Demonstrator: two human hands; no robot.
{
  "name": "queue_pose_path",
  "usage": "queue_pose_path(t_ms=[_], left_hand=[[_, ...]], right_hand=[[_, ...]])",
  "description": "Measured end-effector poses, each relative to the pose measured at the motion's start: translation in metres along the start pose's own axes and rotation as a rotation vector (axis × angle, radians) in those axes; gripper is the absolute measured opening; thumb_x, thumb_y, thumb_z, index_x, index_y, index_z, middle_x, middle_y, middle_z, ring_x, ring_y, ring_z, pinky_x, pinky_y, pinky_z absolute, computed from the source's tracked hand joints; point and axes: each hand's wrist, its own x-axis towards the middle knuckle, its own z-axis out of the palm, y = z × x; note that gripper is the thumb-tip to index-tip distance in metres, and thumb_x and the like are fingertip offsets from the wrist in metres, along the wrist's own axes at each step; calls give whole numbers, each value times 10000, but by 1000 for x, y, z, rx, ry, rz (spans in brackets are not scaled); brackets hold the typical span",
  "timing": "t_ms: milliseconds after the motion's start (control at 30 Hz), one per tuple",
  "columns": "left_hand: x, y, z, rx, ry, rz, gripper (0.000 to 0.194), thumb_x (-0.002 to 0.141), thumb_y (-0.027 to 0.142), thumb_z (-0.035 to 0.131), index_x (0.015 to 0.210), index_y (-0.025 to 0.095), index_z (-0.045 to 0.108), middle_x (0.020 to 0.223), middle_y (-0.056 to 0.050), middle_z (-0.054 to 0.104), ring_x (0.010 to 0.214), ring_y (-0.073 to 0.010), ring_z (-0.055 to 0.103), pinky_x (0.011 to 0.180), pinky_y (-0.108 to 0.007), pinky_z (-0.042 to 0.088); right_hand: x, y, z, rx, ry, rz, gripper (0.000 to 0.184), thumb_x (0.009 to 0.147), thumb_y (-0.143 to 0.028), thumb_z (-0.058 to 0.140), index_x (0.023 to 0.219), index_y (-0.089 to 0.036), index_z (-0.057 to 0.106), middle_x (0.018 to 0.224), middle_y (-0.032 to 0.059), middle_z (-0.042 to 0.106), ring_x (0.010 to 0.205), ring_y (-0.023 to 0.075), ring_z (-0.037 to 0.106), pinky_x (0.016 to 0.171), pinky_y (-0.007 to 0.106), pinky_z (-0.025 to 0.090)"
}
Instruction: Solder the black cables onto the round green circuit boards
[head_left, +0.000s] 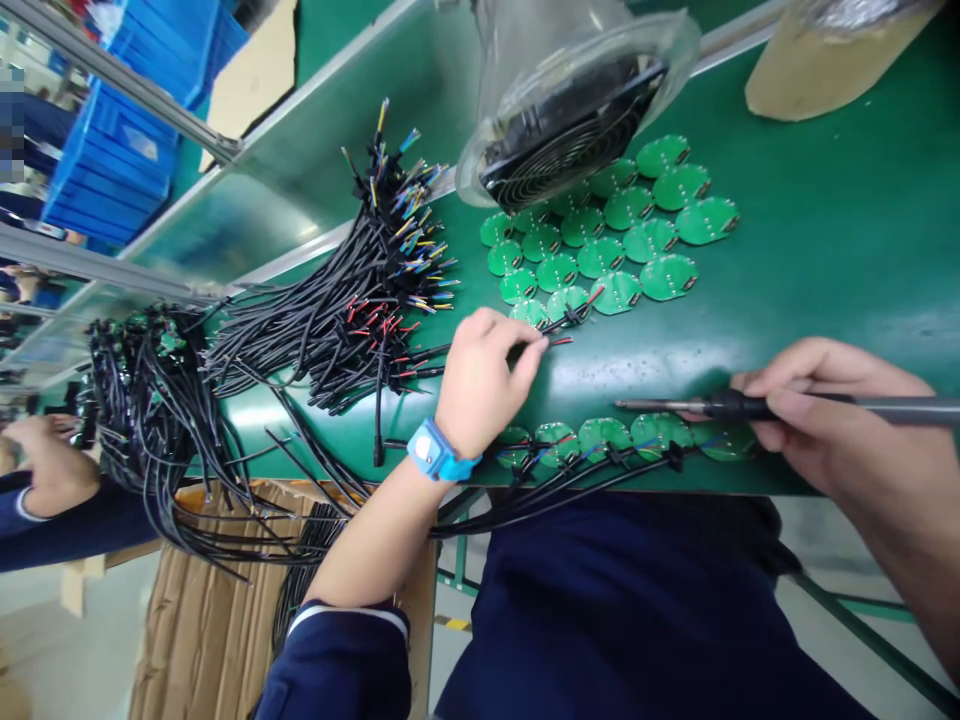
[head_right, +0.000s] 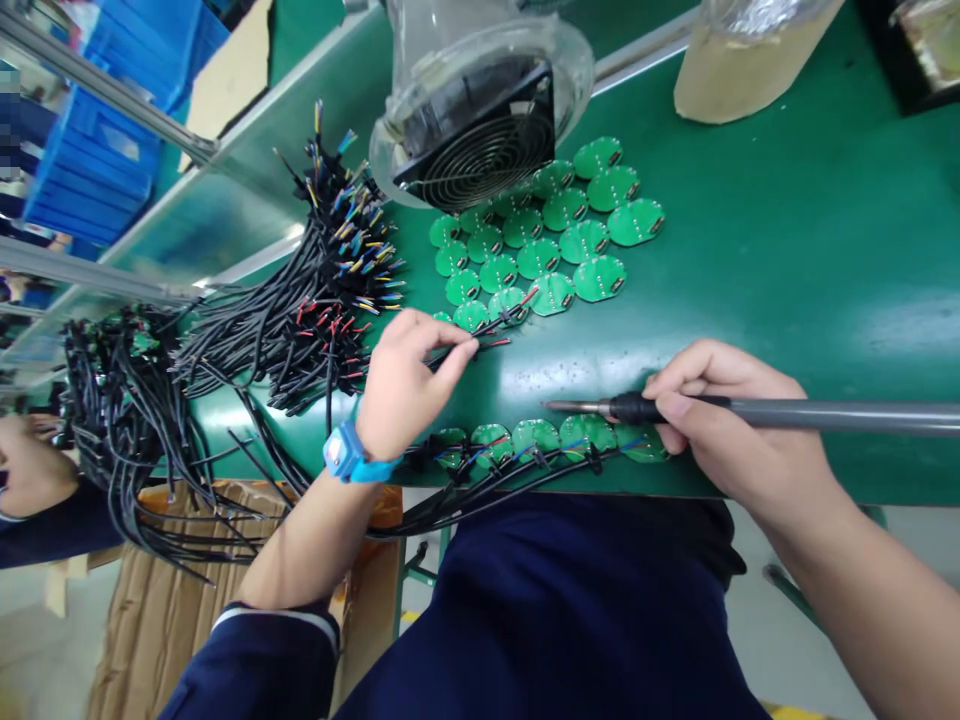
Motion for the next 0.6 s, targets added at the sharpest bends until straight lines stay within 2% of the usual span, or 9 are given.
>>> queue_pose_path(t_ms=[33,100,200,300,367,433,533,600], left_hand=[[11,-1,4,27,45,11,89,824,235,579,822,173,644,796,-34,581,830,-173,520,788,-334,418],[33,-1,14,56,52,40,115,822,259,586,834,176,665,805,-42,587,833,-182,522,806,-350,408],[61,4,31,72,-53,40,139,801,288,610,767,170,675,757,-41,586,819,-194,524,828,-383,399],[73,12,38,92,-144,-4,111,747,242,660,684,152,651,713,-40,579,782,-197,531,801,-387,416],[68,18,33,127,-155,-7,81,755,190,638,694,137,636,729,-55,580,766,-195,537,758,-365,432],[51,25,22,137,-145,57,105,820,171,553,760,118,621,789,-81,584,792,-192,543,749,-345,443],[12,36,7,38,-133,176,161,892,185,454,875,101,590,888,-93,574,881,-177,532,820,-323,439],[-14,42,4,-77,-167,148,124,883,193,488,883,122,589,902,-69,563,903,-158,518,845,-304,431]], right_hand=[[0,1,1,27,4,-5,100,704,-284,636,734,-214,570,504,-34,542,394,90,459,417,255,335],[1,2,2,77,16,-15,92,711,-272,631,724,-209,565,520,-35,551,382,77,443,416,250,328],[0,3,4,117,39,-42,90,719,-255,617,676,-206,553,438,-62,478,361,64,392,448,253,340],[1,4,4,123,47,-55,107,728,-251,609,658,-207,541,408,-77,433,357,55,357,484,258,356],[1,5,3,120,42,-47,108,733,-259,612,671,-206,542,441,-66,465,366,56,368,453,249,330],[0,5,2,103,35,-43,109,740,-258,614,681,-202,542,486,-52,503,377,57,386,418,238,293],[-1,4,-1,45,5,-50,111,761,-239,594,680,-198,532,549,-36,535,403,55,408,394,223,262],[-2,4,-1,20,-28,-56,122,770,-235,581,670,-198,522,551,-40,522,411,52,396,396,216,263]])
